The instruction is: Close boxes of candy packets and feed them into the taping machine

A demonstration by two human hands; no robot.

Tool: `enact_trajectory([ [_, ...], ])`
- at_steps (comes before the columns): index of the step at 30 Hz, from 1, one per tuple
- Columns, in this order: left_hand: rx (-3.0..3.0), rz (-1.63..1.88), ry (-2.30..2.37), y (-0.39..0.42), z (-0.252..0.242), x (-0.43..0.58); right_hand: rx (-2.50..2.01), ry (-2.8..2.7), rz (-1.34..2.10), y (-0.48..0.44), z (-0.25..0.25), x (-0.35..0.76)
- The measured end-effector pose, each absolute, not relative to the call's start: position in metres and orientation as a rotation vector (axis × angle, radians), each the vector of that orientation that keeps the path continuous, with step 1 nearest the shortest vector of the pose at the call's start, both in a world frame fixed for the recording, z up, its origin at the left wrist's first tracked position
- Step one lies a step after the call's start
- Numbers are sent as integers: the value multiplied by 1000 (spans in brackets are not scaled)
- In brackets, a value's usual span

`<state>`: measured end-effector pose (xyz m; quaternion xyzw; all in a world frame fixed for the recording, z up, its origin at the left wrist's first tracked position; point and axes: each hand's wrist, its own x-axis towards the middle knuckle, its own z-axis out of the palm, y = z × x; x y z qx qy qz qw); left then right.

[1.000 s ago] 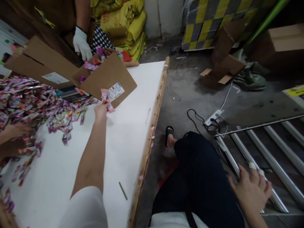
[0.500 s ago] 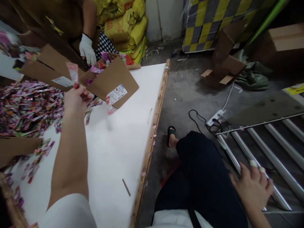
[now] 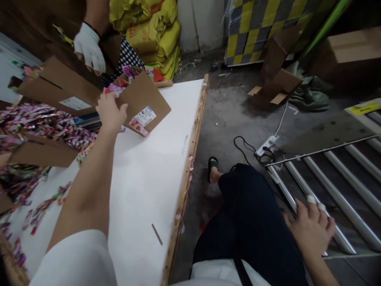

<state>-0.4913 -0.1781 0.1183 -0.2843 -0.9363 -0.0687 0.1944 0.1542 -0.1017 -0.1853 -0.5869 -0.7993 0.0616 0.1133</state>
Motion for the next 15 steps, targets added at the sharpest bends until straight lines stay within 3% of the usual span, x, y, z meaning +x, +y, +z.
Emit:
enact_trajectory([
  [8,-677,-87,-2772,-190,110,-503,-1616,-2346,111,-103,-190,158],
  [15,-749,62,-2759,-226,122,-420,-1643,-2197,323,-84,-177,151],
])
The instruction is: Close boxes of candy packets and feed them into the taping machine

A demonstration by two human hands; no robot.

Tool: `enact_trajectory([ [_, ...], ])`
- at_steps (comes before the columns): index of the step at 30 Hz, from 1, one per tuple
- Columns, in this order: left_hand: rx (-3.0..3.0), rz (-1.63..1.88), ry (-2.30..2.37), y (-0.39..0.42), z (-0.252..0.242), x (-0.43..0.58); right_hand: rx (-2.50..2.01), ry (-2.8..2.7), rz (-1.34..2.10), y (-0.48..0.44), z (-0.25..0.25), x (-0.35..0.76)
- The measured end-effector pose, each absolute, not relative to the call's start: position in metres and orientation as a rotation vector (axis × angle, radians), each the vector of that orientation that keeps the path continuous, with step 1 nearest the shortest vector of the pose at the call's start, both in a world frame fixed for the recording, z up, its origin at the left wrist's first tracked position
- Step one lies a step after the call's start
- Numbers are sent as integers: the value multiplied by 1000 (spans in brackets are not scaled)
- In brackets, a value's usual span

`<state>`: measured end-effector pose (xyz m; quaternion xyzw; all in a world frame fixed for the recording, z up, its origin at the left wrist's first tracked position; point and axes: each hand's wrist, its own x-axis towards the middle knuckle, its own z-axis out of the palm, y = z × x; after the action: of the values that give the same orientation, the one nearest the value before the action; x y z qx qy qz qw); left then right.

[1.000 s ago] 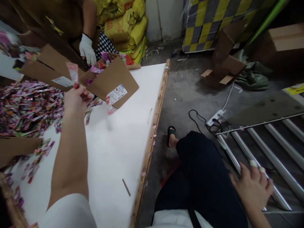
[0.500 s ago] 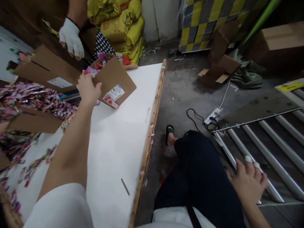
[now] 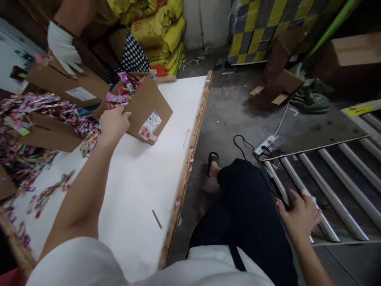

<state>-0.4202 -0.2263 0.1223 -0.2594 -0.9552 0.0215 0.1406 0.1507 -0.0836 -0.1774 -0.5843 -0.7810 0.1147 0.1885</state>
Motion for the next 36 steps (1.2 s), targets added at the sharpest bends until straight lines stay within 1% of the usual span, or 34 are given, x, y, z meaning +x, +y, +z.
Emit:
enact_trajectory([
  [2,-739,152,-2774,-251,128,-383,-1528,-2113,490,-80,-151,130],
  [4,-756,224,-2783,-279,135,-345,-1325,-2083,673,-88,-112,95],
  [7,-855,230,-2784,-323,147,-289,-846,-2185,1090,-127,-50,25],
  [10,-941,155,-2786,-361,153,-239,-276,-2282,1475,-187,-10,-39],
  [11,-960,133,-2790,-371,153,-225,-151,-2312,1553,-207,-5,-55],
  [13,-985,79,-2807,-387,152,-201,-39,-2361,1661,-241,-1,-77],
  [17,-997,-96,-2887,-396,145,-174,-92,-2345,1815,-278,-11,-92],
  [20,-1011,-65,-2988,-391,144,-168,-122,-2340,1908,-283,-14,-86],
  [22,-1023,6,-3013,-387,144,-166,-44,-2356,1969,-283,-9,-75],
  [25,-1034,63,-2998,-385,144,-163,190,-2314,1991,-276,17,-51],
  [27,-1037,61,-2984,-385,143,-163,222,-2151,1920,-266,47,-42],
  [30,-1055,42,-2954,-384,140,-162,128,-1727,1687,-244,100,-59],
  [32,-1079,30,-2928,-383,140,-163,168,-1508,1519,-231,128,-90],
  [34,-1119,-17,-2912,-383,143,-164,244,-1532,1401,-223,142,-124],
  [36,-1173,-109,-2922,-386,149,-165,256,-1751,1321,-217,140,-148],
])
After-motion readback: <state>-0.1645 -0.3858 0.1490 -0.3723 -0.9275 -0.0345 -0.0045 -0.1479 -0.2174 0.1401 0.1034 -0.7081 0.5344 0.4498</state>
